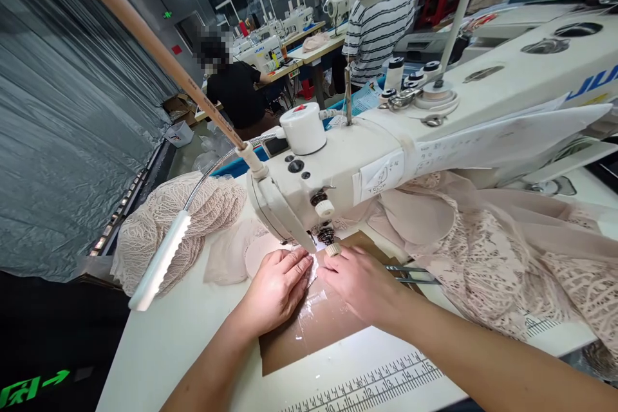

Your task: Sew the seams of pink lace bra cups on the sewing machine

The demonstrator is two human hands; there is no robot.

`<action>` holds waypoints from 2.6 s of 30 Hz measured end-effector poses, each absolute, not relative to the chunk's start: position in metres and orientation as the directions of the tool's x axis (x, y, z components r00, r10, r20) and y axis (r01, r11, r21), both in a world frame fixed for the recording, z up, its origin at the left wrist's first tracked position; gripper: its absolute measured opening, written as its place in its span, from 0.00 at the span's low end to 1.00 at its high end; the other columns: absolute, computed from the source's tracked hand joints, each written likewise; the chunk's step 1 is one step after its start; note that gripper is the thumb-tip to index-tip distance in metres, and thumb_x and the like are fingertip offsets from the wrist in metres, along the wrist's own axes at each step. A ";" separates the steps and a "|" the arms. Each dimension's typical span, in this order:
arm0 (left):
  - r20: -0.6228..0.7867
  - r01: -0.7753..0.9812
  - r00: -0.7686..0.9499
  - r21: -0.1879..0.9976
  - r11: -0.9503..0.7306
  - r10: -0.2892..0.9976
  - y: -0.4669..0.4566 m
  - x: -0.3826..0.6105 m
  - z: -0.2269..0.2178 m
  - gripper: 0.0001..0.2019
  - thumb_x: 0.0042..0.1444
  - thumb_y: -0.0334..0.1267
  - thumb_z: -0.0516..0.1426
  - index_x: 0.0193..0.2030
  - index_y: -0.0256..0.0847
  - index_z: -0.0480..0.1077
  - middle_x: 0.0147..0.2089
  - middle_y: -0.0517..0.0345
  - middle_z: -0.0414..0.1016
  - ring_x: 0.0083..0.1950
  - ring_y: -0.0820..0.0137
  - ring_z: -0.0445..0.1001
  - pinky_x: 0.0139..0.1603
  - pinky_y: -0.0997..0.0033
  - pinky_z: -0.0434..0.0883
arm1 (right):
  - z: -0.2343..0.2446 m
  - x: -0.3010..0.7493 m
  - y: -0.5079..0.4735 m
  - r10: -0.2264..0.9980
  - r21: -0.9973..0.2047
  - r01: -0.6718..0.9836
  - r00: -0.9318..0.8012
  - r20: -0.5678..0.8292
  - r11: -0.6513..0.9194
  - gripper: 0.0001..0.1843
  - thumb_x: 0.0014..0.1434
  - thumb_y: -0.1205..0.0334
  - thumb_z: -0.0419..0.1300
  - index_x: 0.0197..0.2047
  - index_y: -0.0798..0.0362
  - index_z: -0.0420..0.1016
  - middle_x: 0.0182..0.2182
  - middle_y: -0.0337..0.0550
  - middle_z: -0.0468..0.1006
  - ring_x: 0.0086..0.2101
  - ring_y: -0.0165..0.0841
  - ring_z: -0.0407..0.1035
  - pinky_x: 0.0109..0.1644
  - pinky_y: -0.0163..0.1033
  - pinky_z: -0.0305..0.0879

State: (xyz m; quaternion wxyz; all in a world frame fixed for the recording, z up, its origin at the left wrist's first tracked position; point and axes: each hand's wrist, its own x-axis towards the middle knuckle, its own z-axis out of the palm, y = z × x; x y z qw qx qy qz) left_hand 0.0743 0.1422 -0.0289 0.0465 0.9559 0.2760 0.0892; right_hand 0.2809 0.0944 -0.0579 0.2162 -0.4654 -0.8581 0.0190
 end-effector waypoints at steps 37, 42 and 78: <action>-0.110 0.705 0.706 0.202 -0.680 0.700 0.130 0.071 0.006 0.16 0.64 0.44 0.48 0.48 0.38 0.70 0.45 0.48 0.73 0.43 0.61 0.71 0.44 0.61 0.73 | -0.048 0.283 0.100 0.884 -0.243 0.876 -0.328 0.333 0.417 0.22 0.53 0.77 0.49 0.44 0.50 0.77 0.32 0.44 0.77 0.31 0.36 0.65 0.33 0.38 0.55; -0.004 0.633 0.757 0.249 -0.733 0.653 0.127 0.077 -0.003 0.11 0.62 0.37 0.50 0.44 0.37 0.71 0.43 0.49 0.74 0.44 0.61 0.71 0.44 0.62 0.72 | -0.051 0.284 0.100 0.873 -0.239 0.872 -0.327 0.363 0.426 0.21 0.55 0.77 0.48 0.43 0.50 0.77 0.32 0.44 0.77 0.33 0.36 0.65 0.34 0.38 0.55; 0.178 0.535 0.824 0.067 -0.842 0.538 0.127 0.083 -0.028 0.16 0.65 0.36 0.47 0.57 0.37 0.64 0.57 0.49 0.70 0.51 0.59 0.68 0.49 0.56 0.69 | -0.058 0.284 0.091 0.845 -0.269 0.814 -0.429 0.320 0.515 0.16 0.58 0.73 0.51 0.44 0.50 0.75 0.29 0.40 0.73 0.29 0.33 0.63 0.35 0.40 0.51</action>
